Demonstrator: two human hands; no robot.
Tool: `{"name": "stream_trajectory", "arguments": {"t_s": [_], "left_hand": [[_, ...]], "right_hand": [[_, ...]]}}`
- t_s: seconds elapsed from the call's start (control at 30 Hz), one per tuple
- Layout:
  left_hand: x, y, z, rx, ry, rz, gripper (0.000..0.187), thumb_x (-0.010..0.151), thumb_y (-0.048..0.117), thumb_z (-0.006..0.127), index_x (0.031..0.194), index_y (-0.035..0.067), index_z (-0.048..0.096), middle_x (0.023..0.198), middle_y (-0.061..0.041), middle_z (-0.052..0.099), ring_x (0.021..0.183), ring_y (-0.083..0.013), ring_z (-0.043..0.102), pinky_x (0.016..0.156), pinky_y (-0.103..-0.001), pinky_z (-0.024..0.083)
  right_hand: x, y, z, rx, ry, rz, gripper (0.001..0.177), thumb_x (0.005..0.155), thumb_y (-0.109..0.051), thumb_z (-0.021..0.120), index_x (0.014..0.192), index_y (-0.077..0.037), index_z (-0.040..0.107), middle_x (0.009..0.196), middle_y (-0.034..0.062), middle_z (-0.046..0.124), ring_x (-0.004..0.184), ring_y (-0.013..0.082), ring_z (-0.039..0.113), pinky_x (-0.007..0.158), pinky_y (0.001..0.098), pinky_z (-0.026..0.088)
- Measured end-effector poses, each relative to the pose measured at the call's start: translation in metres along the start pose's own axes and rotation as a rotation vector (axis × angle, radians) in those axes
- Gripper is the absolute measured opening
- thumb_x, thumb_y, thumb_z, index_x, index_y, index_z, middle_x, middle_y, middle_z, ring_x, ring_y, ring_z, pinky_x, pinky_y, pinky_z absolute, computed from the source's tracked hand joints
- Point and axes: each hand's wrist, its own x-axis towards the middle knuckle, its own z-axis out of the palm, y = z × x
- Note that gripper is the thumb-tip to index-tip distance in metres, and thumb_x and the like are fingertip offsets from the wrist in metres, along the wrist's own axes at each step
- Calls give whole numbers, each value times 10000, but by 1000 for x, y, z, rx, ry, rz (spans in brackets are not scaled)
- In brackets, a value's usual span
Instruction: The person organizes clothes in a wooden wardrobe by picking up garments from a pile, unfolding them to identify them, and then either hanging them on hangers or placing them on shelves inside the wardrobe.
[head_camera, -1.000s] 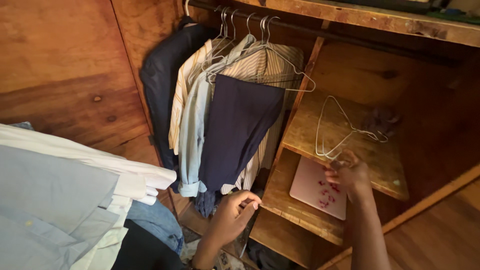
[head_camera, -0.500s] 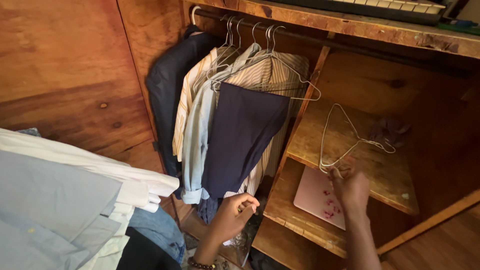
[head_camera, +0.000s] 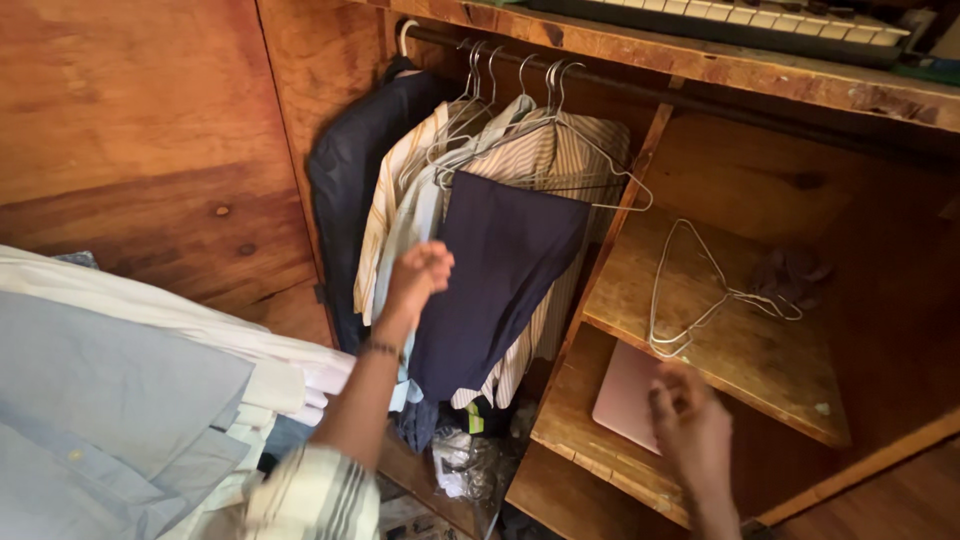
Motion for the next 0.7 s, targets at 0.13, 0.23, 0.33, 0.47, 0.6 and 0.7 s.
{"name": "stream_trajectory", "arguments": {"t_s": [0.13, 0.23, 0.33, 0.47, 0.6, 0.7], "left_hand": [[84, 10, 4, 109, 85, 213, 315, 882, 72, 674, 1196, 51, 662, 1087, -41, 726, 942, -150, 660, 811, -306, 520], [109, 28, 16, 92, 109, 146, 399, 911, 127, 660, 1298, 37, 613, 1206, -63, 706, 1110, -181, 643, 971, -332, 473], [107, 41, 30, 39, 70, 80, 496, 926, 154, 646, 1392, 25, 540, 1318, -81, 661, 1246, -193, 589, 1078, -345, 406], [100, 48, 46, 33, 73, 144, 551, 906, 162, 666, 1411, -18, 537, 1368, -141, 637, 1289, -252, 583, 1119, -378, 404], [89, 66, 45, -12, 40, -35, 601, 923, 221, 635, 1474, 57, 458, 1381, -118, 622, 1305, -246, 542, 1094, -409, 366], [89, 71, 48, -23, 68, -37, 591, 925, 220, 609, 1474, 58, 459, 1383, -120, 611, 1285, -266, 561, 1053, -433, 425]], "right_hand": [[-8, 8, 16, 105, -73, -49, 284, 946, -221, 655, 1211, -121, 684, 767, 72, 761, 656, 170, 742, 582, 327, 603], [-12, 12, 22, 79, -79, -96, 280, 905, -214, 695, 1168, -120, 713, 697, 87, 737, 589, 181, 656, 554, 341, 525], [-14, 14, 23, 33, -128, -122, 276, 896, -238, 689, 1156, -147, 715, 656, 85, 727, 531, 165, 627, 542, 344, 486], [-15, 14, 23, -52, -225, 4, 283, 940, -275, 665, 1201, -176, 712, 623, 127, 686, 520, 184, 564, 574, 348, 465], [-16, 15, 24, 38, -204, -80, 276, 917, -244, 678, 1157, -110, 711, 623, 89, 689, 530, 140, 572, 565, 331, 479], [-14, 13, 25, 48, -218, -66, 274, 919, -226, 672, 1154, -91, 709, 615, 90, 673, 538, 138, 561, 560, 337, 472]]}}
